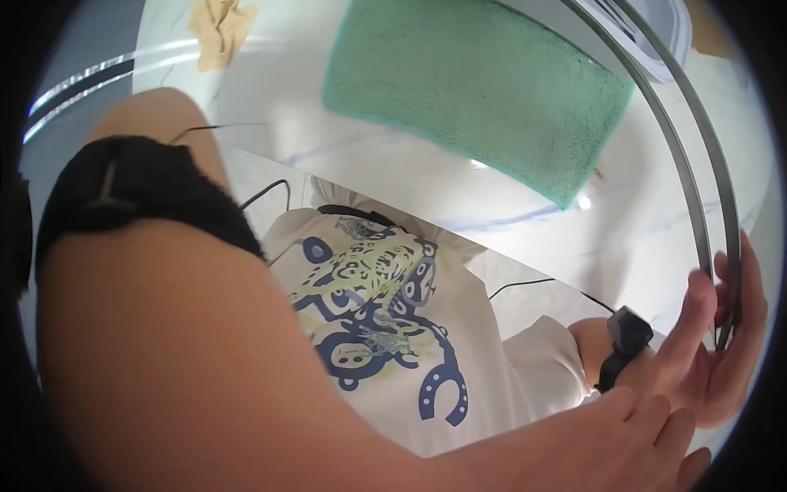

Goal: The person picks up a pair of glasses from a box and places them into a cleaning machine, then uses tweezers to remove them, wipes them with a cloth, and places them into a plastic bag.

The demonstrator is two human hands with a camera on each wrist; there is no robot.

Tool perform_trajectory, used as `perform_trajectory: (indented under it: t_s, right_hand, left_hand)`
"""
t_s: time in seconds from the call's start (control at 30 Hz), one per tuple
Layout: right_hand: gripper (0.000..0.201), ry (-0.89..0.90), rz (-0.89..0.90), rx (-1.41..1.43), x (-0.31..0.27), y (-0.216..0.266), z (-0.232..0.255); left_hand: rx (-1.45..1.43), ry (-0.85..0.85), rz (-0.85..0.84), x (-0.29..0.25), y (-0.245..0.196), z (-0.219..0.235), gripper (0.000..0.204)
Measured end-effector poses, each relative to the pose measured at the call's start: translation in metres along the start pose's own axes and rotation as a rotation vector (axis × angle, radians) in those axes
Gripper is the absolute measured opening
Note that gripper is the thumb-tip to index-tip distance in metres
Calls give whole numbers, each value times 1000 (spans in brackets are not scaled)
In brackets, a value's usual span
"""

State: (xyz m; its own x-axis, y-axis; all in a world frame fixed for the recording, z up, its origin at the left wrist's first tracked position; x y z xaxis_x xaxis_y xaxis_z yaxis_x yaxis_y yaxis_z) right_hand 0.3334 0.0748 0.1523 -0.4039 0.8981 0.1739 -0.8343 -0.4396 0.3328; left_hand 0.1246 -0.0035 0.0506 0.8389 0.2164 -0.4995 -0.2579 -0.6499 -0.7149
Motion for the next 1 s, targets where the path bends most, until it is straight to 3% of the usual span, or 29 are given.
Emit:
perform_trajectory:
  t_s: [0.1, 0.13, 0.2, 0.23, 0.27, 0.37, 0.4, 0.47, 0.8, 0.87, 0.9, 0.97, 1.0]
  right_hand:
    - [57, 306, -145, 155, -6, 6, 13]
    - [57, 318, -183, 105, -10, 11, 22]
    - [49, 165, -307, -3, -11, 21, 25]
    - [45, 82, -343, -25, -63, -16, -1]
    - [41, 15, -379, -53, -84, -26, -23]
    - [29, -153, -445, -115, -90, -31, -47]
    - [29, -137, -427, -81, -95, -35, -56]
    - [31, -285, -200, -42, -97, -42, -46]
    - [31, -90, -288, -114, -102, -56, -48]
    - [31, -170, -81, -53, -102, -61, -43]
    - [31, -155, -71, -28, -104, -63, -48]
    - [30, -317, -92, 43, -113, -71, -43]
    - [30, -284, -36, -84, -117, -67, -42]
  left_hand:
    - [5, 35, -9, 2, -2, 4, 43]
    - [5, 96, -31, 10, -4, -1, 44]
    - [43, 184, -43, 16, -10, -1, 44]
    - [61, 189, -34, 68, 25, -27, 44]
    - [64, 200, -31, 87, 48, -34, 44]
    - [34, 195, -28, 93, 61, -37, 45]
    - [13, 163, -14, 87, 67, -37, 45]
    - [-13, 117, -4, 82, 66, -40, 46]
    - [66, 271, -18, 121, 59, -50, 47]
    - [37, 275, -17, 120, 60, -54, 48]
    - [14, 256, -7, 114, 64, -54, 48]
    - [-6, 216, 11, 108, 67, -52, 48]
    - [-4, 204, 22, 105, 67, -52, 49]
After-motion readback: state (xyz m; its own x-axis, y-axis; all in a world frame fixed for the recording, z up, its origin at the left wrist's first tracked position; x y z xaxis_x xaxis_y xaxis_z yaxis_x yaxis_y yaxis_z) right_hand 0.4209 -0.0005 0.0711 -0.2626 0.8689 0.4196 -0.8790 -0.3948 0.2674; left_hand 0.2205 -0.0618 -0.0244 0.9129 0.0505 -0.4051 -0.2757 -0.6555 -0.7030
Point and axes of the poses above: each hand's wrist, its own x-axis towards the middle knuckle, its own z-axis out of the back of the hand, y = z × x, the point moved 6 cm from there along x, towards the middle knuckle, and after that the axes turned 3 degrees about x, right-handed, at the moved point
